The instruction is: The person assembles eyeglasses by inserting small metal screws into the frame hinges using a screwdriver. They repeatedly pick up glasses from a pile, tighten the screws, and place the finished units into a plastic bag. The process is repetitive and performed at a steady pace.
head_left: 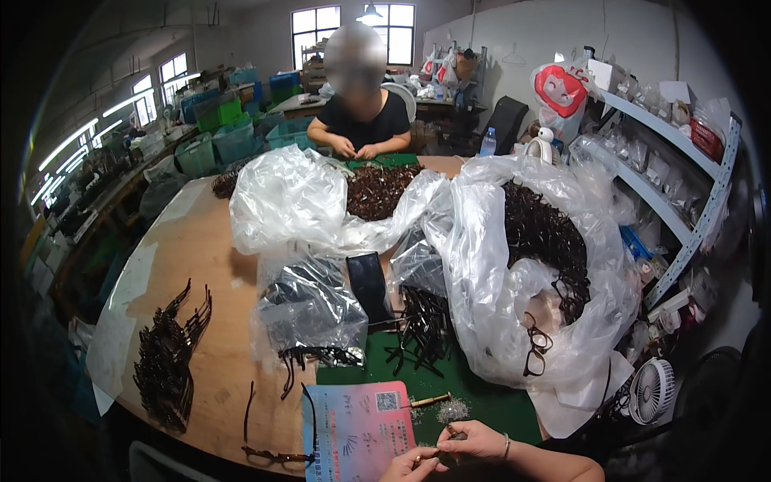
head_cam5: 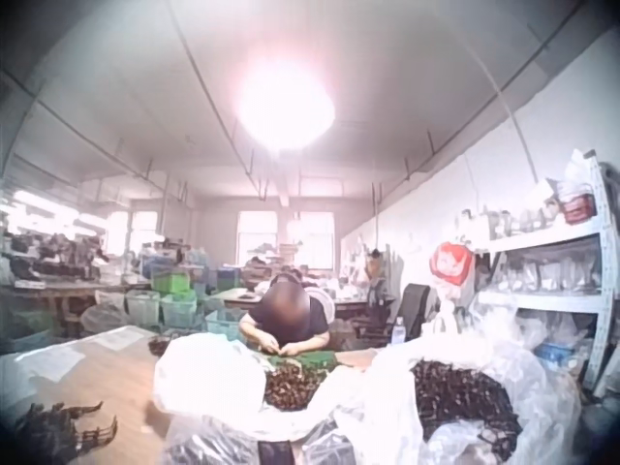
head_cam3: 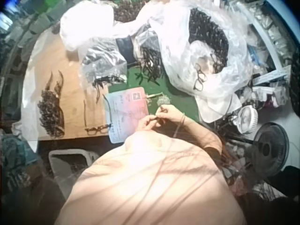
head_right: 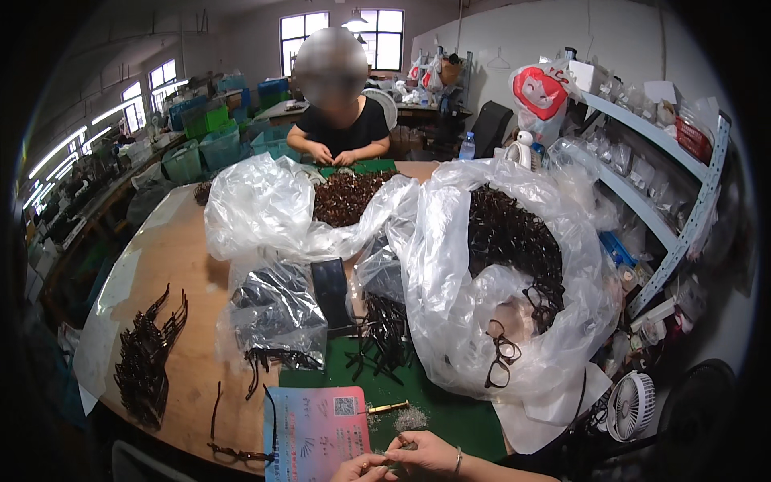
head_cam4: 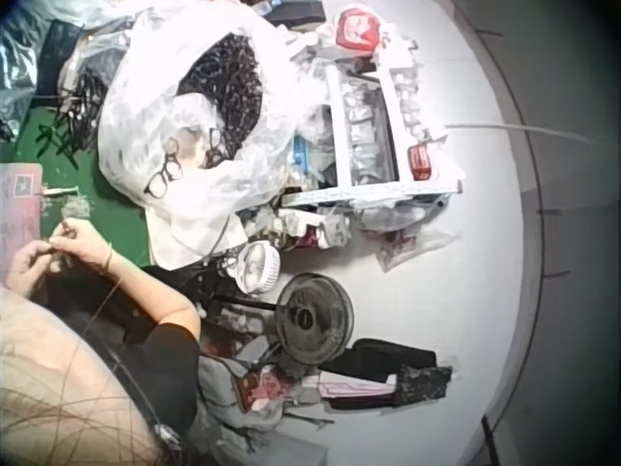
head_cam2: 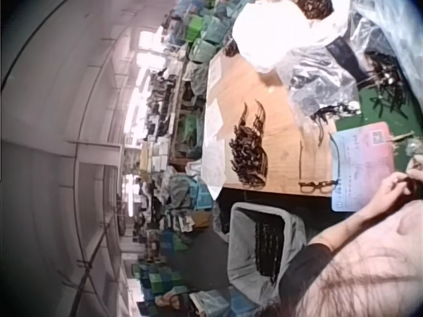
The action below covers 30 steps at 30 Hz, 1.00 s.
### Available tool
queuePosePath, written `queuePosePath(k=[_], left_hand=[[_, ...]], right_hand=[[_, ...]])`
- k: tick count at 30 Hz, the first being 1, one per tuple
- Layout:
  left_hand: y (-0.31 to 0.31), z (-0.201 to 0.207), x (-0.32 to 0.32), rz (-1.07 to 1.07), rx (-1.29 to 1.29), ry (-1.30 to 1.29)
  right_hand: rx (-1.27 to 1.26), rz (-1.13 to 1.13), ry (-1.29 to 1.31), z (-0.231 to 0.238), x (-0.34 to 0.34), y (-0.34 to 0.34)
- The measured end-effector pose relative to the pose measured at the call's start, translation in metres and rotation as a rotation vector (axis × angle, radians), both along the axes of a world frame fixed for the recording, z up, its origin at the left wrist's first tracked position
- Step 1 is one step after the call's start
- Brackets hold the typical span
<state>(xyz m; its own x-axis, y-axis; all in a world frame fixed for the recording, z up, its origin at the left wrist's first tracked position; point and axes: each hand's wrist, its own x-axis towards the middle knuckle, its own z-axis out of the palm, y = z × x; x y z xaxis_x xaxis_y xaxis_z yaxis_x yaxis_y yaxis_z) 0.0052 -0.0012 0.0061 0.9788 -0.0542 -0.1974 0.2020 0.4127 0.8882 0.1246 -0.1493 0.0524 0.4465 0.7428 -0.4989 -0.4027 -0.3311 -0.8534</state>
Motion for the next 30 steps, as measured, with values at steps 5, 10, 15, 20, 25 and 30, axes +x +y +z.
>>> queuePosePath(k=[5,10,15,20,25,30], left_hand=[[0.001,0.022,-0.006,-0.039,0.167,-0.044],[-0.003,0.022,-0.005,-0.115,0.327,0.061],[-0.007,0.014,-0.015,-0.021,0.42,0.079],[0.006,0.006,-0.018,0.068,0.42,0.135],[0.003,0.011,0.001,0.108,0.463,0.175],[0.008,-0.016,-0.007,0.217,0.597,-0.037]], right_hand=[[0.112,0.082,0.205,-0.016,-0.005,-0.006],[-0.034,-0.044,0.056,-0.028,-0.013,-0.01],[-0.093,0.073,-0.408,-0.031,-0.022,-0.015],[-0.385,0.264,-0.905,-0.015,-0.012,-0.03],[-0.636,0.376,-1.185,-0.021,-0.015,-0.012],[-0.52,0.209,-1.108,-0.009,-0.018,-0.033]])
